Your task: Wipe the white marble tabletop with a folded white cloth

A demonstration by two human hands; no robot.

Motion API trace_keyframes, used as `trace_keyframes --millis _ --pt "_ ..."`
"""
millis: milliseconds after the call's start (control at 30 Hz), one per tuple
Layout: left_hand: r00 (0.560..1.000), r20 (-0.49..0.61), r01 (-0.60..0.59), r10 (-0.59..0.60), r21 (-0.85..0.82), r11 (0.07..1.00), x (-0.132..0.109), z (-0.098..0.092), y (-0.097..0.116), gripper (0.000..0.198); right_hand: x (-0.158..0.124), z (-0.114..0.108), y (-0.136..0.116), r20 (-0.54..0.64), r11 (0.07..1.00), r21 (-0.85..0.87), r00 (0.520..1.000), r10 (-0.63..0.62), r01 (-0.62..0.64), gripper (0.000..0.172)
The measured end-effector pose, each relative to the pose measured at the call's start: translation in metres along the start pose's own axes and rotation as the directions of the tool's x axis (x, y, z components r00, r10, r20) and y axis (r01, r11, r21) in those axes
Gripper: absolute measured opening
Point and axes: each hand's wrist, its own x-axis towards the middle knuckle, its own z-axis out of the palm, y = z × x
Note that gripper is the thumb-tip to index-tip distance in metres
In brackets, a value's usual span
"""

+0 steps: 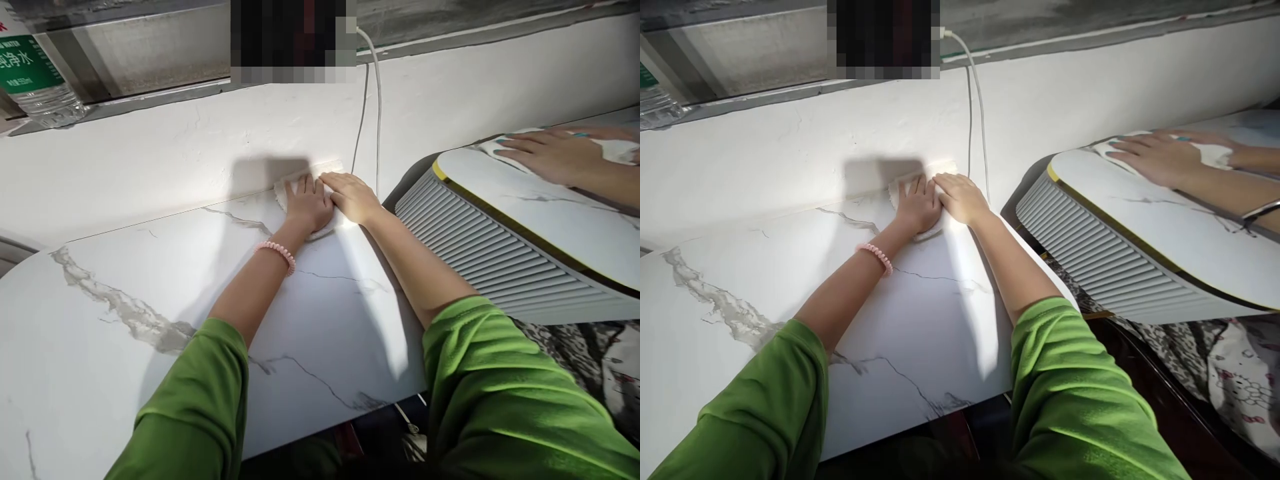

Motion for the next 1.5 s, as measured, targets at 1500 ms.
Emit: trace_keyframes --millis 1500 --pt "0.995 -0.102 -0.023 0.018 -0.047 0.999 -0.044 -0.01 -0.101 0.054 0.023 0.031 -0.102 -0.017 0.99 -0.084 0.993 -0.117 0.116 0.055"
